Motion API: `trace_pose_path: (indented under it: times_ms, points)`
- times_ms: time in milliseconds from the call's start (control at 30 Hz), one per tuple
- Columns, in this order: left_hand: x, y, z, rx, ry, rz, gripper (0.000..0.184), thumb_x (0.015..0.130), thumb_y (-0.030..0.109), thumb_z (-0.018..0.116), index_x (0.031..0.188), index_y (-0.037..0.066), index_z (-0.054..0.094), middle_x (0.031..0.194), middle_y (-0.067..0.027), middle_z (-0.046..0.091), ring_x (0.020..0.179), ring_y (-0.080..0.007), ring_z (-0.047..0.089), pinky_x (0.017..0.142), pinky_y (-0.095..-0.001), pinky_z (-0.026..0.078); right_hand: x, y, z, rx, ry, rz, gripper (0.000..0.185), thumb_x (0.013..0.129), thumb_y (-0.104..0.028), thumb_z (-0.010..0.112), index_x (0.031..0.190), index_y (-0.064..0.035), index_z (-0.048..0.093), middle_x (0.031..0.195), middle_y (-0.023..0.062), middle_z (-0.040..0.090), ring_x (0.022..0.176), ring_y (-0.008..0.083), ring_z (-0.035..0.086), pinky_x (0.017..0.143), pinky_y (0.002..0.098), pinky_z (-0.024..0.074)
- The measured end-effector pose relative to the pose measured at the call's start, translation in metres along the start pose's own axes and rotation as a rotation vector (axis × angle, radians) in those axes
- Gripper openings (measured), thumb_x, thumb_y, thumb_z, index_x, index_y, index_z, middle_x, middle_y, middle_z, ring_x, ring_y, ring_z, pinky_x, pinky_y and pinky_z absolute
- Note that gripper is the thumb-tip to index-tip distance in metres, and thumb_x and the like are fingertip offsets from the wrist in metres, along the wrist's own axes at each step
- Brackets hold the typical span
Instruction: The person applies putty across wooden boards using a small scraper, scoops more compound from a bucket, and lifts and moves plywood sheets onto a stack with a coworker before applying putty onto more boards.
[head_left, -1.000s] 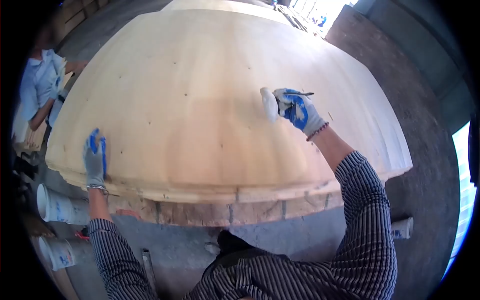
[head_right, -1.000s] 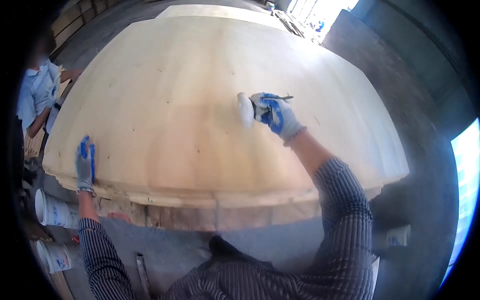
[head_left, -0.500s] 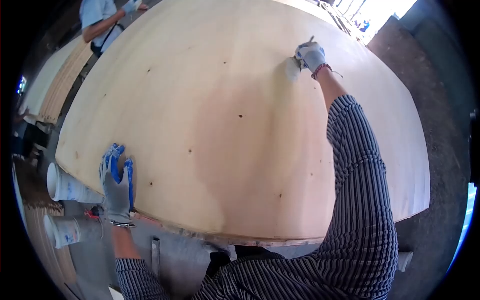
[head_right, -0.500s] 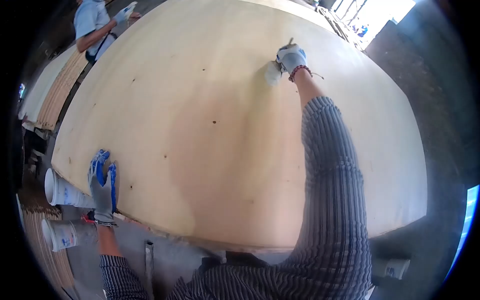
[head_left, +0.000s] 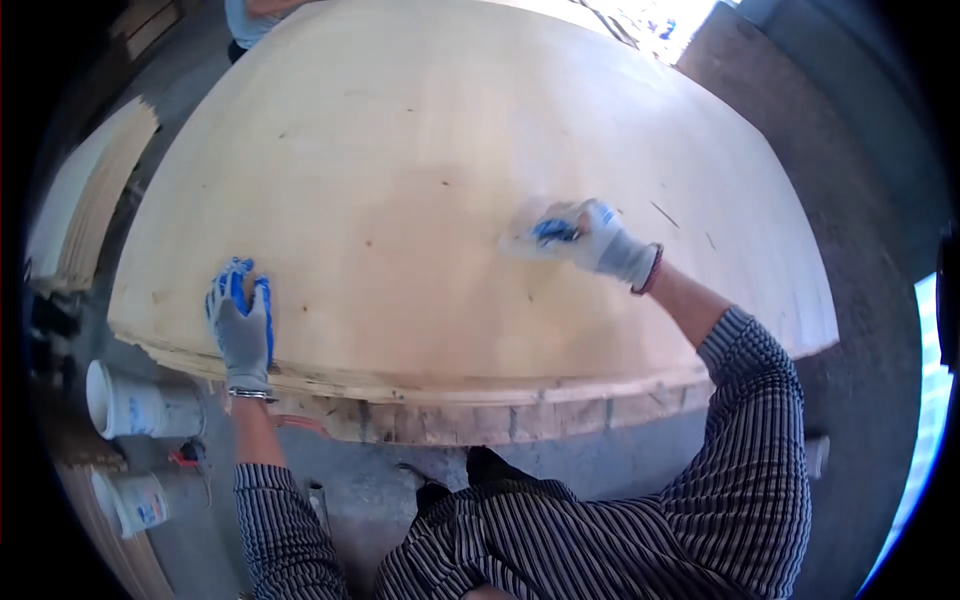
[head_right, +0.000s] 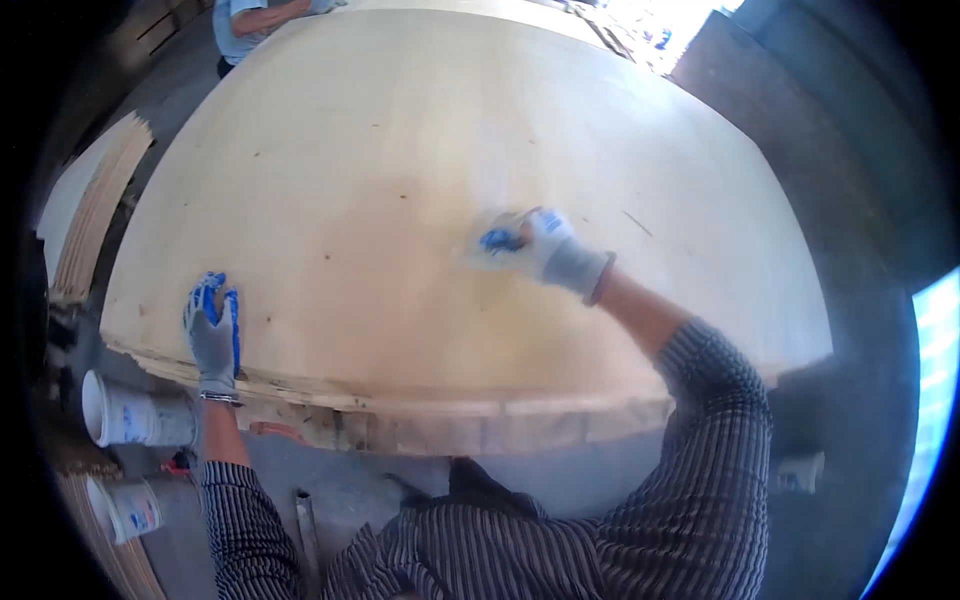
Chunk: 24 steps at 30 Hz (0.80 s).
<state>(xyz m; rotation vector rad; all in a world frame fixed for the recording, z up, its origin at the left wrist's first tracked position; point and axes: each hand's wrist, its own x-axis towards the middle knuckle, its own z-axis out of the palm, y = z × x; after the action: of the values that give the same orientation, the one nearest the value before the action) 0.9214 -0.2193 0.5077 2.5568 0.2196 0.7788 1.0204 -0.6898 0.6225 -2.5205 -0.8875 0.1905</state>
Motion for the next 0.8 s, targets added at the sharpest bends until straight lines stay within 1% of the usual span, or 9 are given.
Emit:
trace_pose_path:
  times_ms: [100,200,400,500,567,600,667,733,800]
  points:
    - [0.006,0.000,-0.001,-0.008,0.010,0.010,0.024,0.091,0.020,0.064,0.112,0.008,0.067,0.121,-0.0102,0.065,0.114,-0.0287,0.058,0.101,-0.0411,0.041,-0.051,-0.053,0.017,-0.058,0.012,-0.117,0.025,0.080,-0.009,0.069,0.105,-0.0067,0.072,0.098,0.0172,0.070,0.090,0.0332,0.068,0.080,0.0368,0.0553]
    - [0.002,0.001,0.003,-0.010,0.018,0.032,0.023,0.092,0.023,0.062,0.109,0.009,0.069,0.118,-0.0080,0.066,0.112,-0.0270,0.059,0.098,-0.0399,0.043,-0.106,-0.097,0.040,-0.230,0.093,-0.200,0.026,0.086,-0.021,0.068,0.110,-0.0132,0.072,0.102,0.0114,0.071,0.089,0.0311,0.068,0.075,0.0372,0.0547]
    - [0.005,0.004,0.006,-0.043,0.060,0.048,0.022,0.091,0.022,0.064,0.109,0.009,0.069,0.115,-0.0075,0.068,0.107,-0.0270,0.063,0.096,-0.0389,0.046,-0.117,-0.135,0.054,-0.129,0.093,0.028,0.023,0.086,-0.018,0.066,0.108,-0.0137,0.073,0.100,0.0126,0.071,0.086,0.0318,0.068,0.074,0.0365,0.0546]
    - [-0.002,-0.010,-0.003,-0.157,0.092,0.046,0.022,0.092,0.016,0.062,0.111,0.008,0.069,0.116,-0.0079,0.068,0.110,-0.0248,0.062,0.097,-0.0365,0.046,-0.079,-0.145,0.056,0.237,0.316,0.106,0.022,0.087,-0.005,0.066,0.108,-0.0075,0.072,0.099,0.0107,0.073,0.083,0.0263,0.070,0.072,0.0322,0.0559]
    - [-0.001,-0.014,-0.008,-0.672,0.058,-0.128,0.024,0.093,0.007,0.058,0.116,0.002,0.067,0.119,-0.0100,0.067,0.113,-0.0220,0.061,0.099,-0.0341,0.046,-0.042,-0.145,0.054,0.462,0.427,0.077,0.021,0.087,-0.005,0.066,0.107,-0.0040,0.072,0.099,0.0100,0.073,0.083,0.0236,0.070,0.072,0.0323,0.0563]
    - [-0.005,-0.015,-0.013,-0.660,0.070,-0.136,0.024,0.093,0.007,0.058,0.116,0.002,0.067,0.119,-0.0100,0.067,0.113,-0.0220,0.061,0.099,-0.0341,0.046,-0.023,-0.143,0.051,0.683,0.542,0.067,0.020,0.088,-0.004,0.066,0.106,-0.0005,0.071,0.099,0.0093,0.073,0.084,0.0209,0.070,0.071,0.0323,0.0566]
    - [-0.018,-0.013,-0.029,-0.988,0.103,-0.179,0.026,0.095,-0.001,0.053,0.118,-0.003,0.064,0.123,-0.0124,0.064,0.116,-0.0214,0.058,0.100,-0.0332,0.045,0.015,-0.135,0.036,1.045,0.554,0.186,0.020,0.089,-0.002,0.065,0.107,0.0041,0.069,0.096,0.0092,0.072,0.084,0.0190,0.069,0.070,0.0315,0.0569]
    - [-0.042,-0.017,-0.055,-0.944,0.122,-0.237,0.026,0.095,-0.002,0.052,0.119,-0.005,0.062,0.125,-0.0129,0.062,0.117,-0.0221,0.057,0.101,-0.0337,0.044,0.050,-0.101,0.035,1.340,0.484,0.295,0.023,0.087,0.003,0.064,0.109,0.0042,0.068,0.093,0.0109,0.071,0.080,0.0185,0.068,0.067,0.0311,0.0573]
    - [-0.069,-0.033,-0.083,-0.751,0.119,-0.253,0.028,0.095,-0.003,0.051,0.121,-0.005,0.061,0.127,-0.0131,0.060,0.118,-0.0232,0.056,0.102,-0.0338,0.043,0.083,-0.036,0.051,1.558,0.280,0.301,0.025,0.090,-0.007,0.064,0.112,0.0032,0.066,0.096,0.0096,0.070,0.074,0.0192,0.068,0.063,0.0295,0.0565]
